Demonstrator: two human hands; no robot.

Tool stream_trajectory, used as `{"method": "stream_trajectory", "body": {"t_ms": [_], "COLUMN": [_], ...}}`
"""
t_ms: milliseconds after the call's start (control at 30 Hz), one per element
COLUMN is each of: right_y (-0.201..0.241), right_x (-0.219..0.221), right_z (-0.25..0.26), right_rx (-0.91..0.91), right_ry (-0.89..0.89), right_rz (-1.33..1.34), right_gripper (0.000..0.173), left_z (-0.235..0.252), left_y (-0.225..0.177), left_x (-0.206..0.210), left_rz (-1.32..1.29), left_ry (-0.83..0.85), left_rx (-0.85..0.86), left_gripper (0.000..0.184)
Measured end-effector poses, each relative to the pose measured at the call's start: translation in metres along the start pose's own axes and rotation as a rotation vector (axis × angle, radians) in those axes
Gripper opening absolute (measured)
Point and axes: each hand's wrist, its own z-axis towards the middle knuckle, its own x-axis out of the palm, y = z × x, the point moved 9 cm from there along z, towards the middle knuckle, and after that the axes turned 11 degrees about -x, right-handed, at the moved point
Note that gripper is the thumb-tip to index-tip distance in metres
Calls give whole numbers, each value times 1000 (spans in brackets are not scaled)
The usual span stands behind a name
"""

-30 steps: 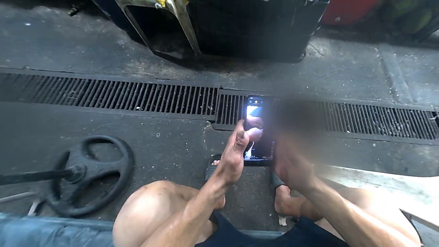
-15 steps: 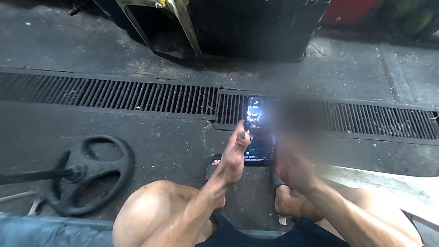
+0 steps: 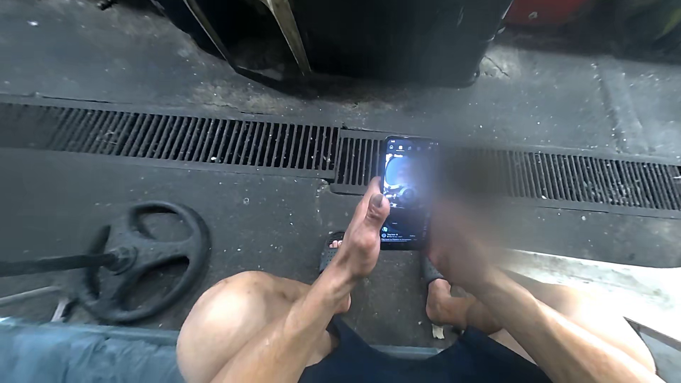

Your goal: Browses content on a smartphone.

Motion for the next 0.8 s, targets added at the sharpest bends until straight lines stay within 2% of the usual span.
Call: {"method": "stream_trajectory", "body": {"t_ms": [100,467,800], "right_y": [-2,-2,-2], "right_x": [0,0,0], "right_z": [0,1,1], "right_rx": [15,14,14], "right_ry": [-2,8,2], "right_rz": [12,3,11], "right_gripper": [89,81,85], "left_z": [-1,1,2], "left_y": [0,-2,0], "left_x": [0,1,0], "left_rz": [7,18,6], "left_ry": [-7,-9,3], "left_rx": [-17,-11,-9], "left_gripper": [91,95,95]}}
